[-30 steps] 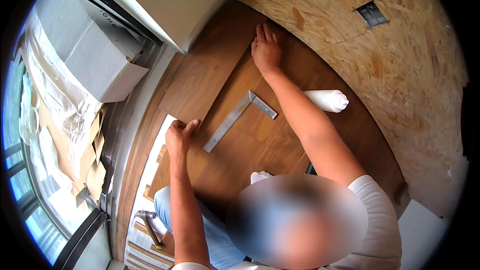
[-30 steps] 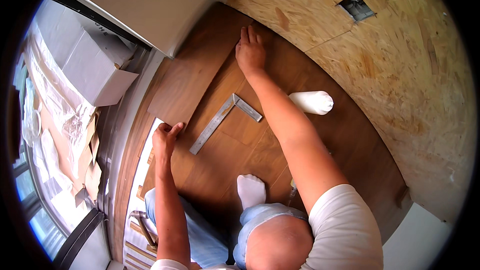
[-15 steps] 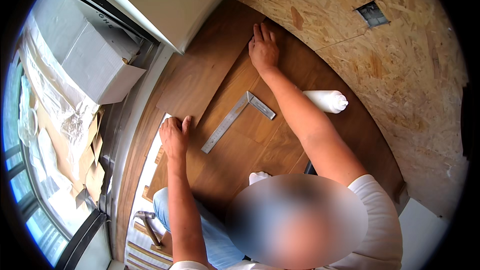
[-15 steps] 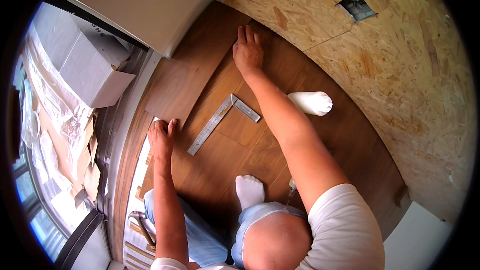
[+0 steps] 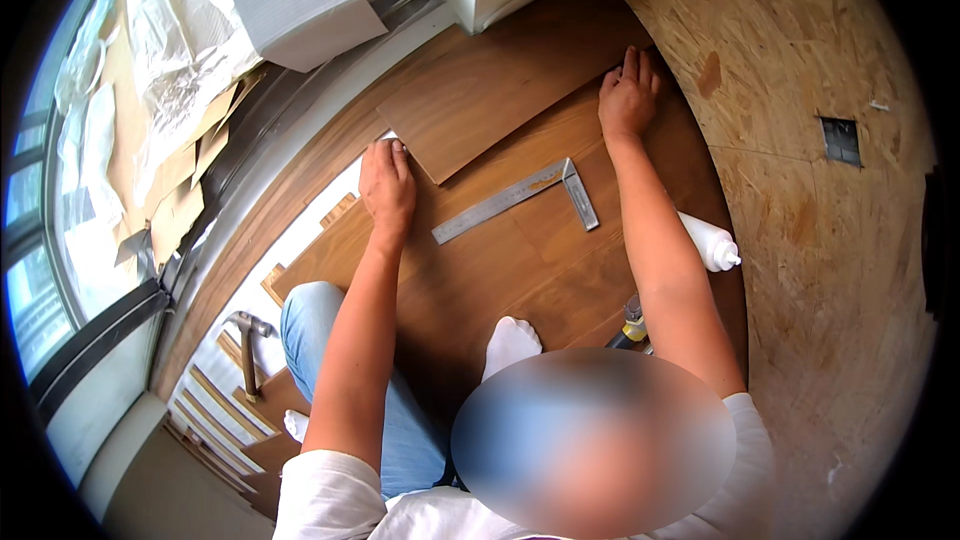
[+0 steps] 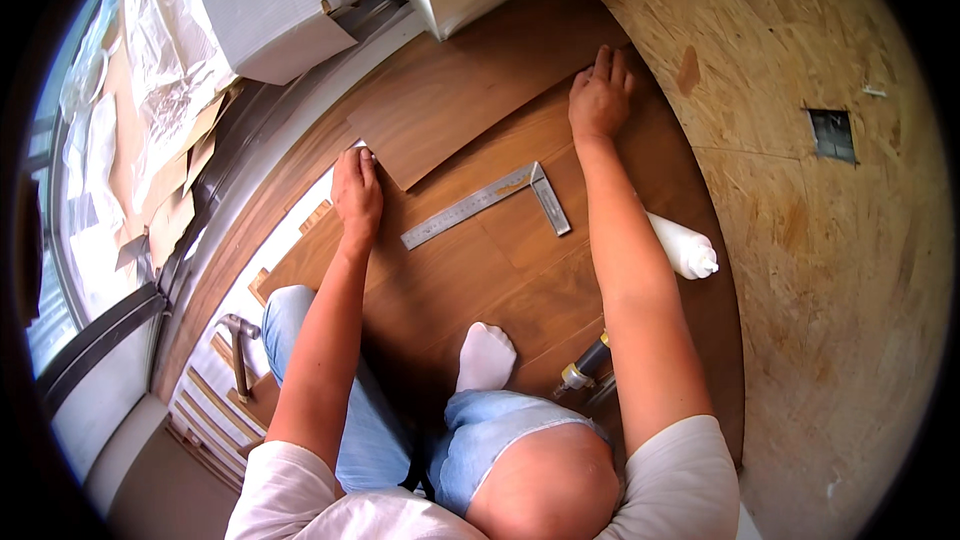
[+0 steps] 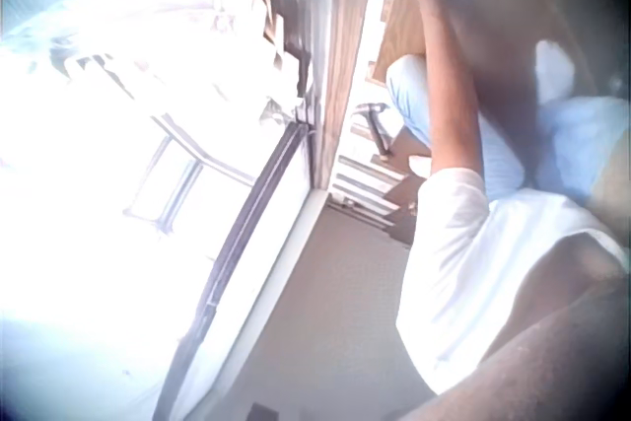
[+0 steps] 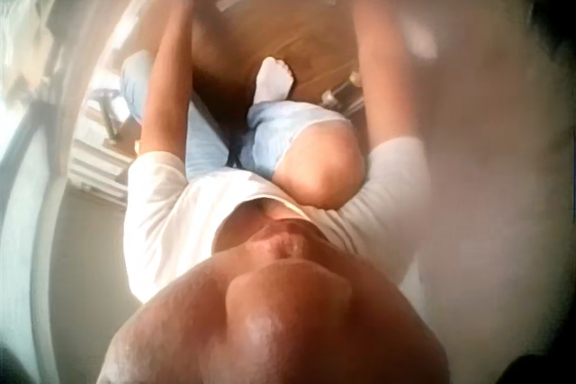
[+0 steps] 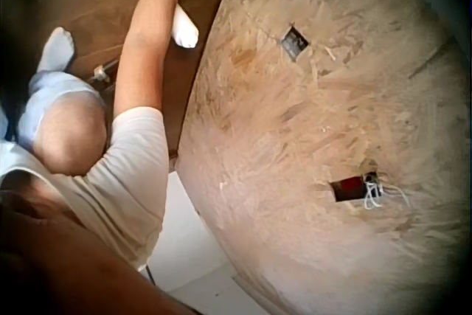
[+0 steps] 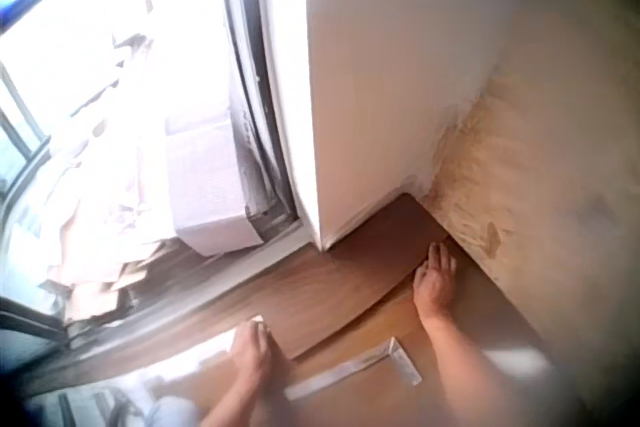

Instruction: The person fits and marks wood flooring planks against a wall corner using a square and pencil, then takes a plank to a table saw station to cut it, and finally returns to the installation area to check the fit.

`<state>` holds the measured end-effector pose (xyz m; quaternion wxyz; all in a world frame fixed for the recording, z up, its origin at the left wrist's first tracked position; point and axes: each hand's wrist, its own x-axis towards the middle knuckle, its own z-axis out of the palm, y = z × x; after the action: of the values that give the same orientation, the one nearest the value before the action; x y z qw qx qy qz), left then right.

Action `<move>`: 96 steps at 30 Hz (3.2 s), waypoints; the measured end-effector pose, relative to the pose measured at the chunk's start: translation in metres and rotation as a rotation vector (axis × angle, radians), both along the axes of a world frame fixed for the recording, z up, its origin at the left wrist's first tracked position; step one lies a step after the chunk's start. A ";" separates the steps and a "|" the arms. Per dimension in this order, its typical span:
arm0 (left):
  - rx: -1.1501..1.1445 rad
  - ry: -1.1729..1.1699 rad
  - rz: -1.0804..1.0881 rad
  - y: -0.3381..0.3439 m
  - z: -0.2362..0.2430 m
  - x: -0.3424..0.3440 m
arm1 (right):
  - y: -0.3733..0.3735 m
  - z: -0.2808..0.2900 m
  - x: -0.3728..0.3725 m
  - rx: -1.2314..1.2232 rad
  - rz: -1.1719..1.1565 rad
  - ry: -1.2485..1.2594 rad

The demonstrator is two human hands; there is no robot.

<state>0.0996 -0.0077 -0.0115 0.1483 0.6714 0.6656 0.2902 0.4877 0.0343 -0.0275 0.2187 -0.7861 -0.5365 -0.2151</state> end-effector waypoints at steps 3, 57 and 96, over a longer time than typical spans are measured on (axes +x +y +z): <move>0.015 0.019 0.019 -0.003 0.000 0.000 | 0.002 -0.004 -0.001 -0.003 0.022 0.006; -0.527 -1.521 0.056 -0.024 0.066 -0.009 | -0.012 0.018 -0.038 0.370 -0.167 1.423; -0.536 -0.695 -0.244 -0.187 0.159 -0.100 | -0.158 0.123 -0.105 0.422 0.369 2.249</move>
<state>-0.0003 -0.1945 0.1478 0.5647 0.5454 0.5440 0.2961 0.3825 -0.1238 0.0960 0.7271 -0.3912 -0.0992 0.5554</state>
